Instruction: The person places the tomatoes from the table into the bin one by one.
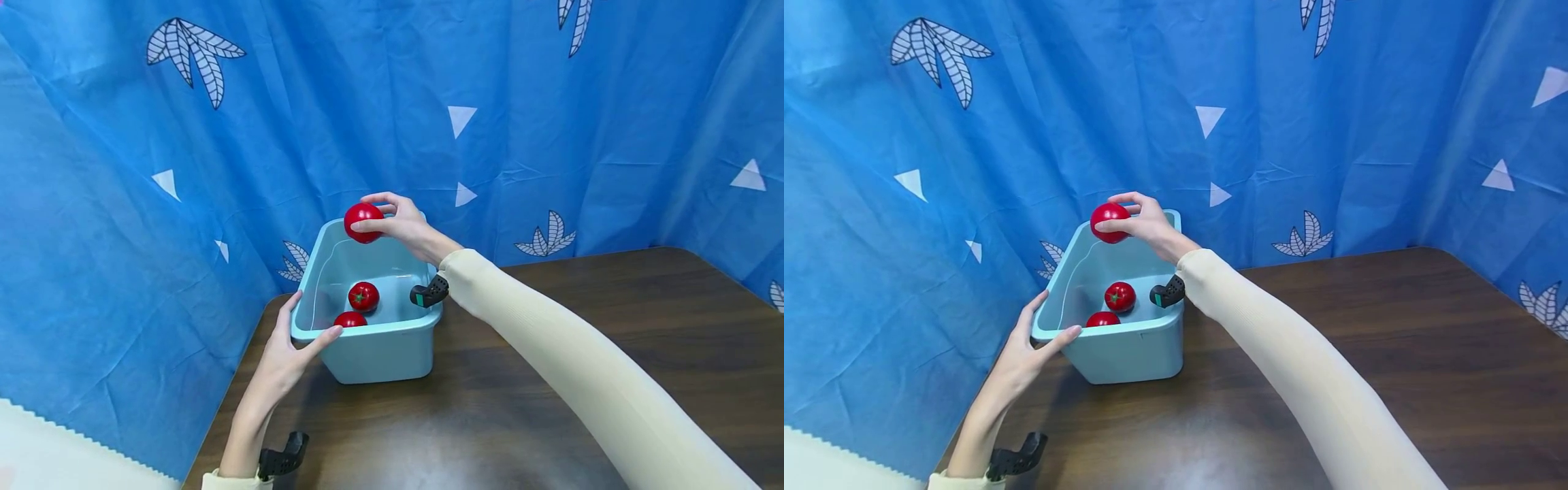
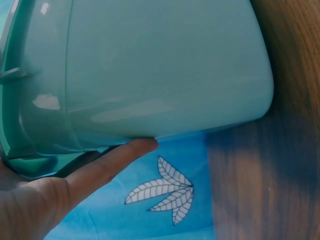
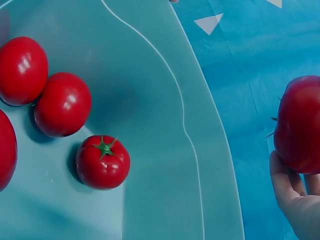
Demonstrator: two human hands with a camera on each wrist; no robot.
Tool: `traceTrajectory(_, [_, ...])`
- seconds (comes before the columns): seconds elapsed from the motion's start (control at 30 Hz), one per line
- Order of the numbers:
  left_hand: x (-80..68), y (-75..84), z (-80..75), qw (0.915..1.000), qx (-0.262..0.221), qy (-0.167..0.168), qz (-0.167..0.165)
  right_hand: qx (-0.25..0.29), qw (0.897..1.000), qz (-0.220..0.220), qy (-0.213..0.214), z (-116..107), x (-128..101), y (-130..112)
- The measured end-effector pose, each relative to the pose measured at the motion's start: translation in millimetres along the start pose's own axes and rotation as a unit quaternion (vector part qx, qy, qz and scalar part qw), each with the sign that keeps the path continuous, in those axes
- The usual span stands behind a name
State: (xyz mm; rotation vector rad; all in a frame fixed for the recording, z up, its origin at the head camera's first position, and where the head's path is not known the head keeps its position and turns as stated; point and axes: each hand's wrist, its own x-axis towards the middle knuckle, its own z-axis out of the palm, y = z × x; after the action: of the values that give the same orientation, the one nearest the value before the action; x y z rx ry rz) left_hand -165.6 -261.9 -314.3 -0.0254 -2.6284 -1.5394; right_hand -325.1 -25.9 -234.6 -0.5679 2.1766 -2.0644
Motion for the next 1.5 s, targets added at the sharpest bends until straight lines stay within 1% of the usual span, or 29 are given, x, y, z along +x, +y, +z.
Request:
traceTrajectory(0.23, [-1.0,0.1,0.1,1.0,-0.003,-0.004,-0.003,-0.005,1.0,0.012,-0.02,2,-3,6])
traceTrajectory(0.5, [-0.7,0.1,-0.4,1.0,-0.003,-0.004,-0.002,0.003,1.0,0.012,-0.026,2,-6,9])
traceTrajectory(0.57, [0.2,0.4,-0.2,1.0,-0.003,-0.006,-0.002,0.007,1.0,0.014,-0.026,1,-7,9])
traceTrajectory(0.77, [1.2,1.3,1.1,1.0,0.002,-0.008,-0.004,0.045,0.999,0.014,-0.021,0,-8,11])
traceTrajectory(0.97, [1.4,0.9,0.9,0.9999,0.009,-0.006,-0.008,0.049,0.998,0.009,-0.042,-6,-13,6])
traceTrajectory(1.03, [1.5,1.2,2.0,0.9999,0.01,-0.008,-0.006,0.049,0.998,0.005,-0.049,-14,-18,4])
traceTrajectory(1.1, [1.7,2.2,3.3,0.9999,0.008,-0.011,-0.004,0.048,0.997,-0.004,-0.054,-28,-23,2])
traceTrajectory(1.23, [2.1,4.7,3.1,0.9999,0.005,-0.011,-0.002,0.044,0.998,-0.01,-0.039,-66,-38,7])
traceTrajectory(1.37, [2.3,5.3,1.4,0.9999,0.012,-0.01,-0.002,0.048,0.999,0.013,-0.01,-107,-60,25])
traceTrajectory(1.5, [-1.0,1.5,-0.9,0.9998,0.019,-0.007,-0.008,0.047,0.998,0.042,0.003,-136,-85,52])
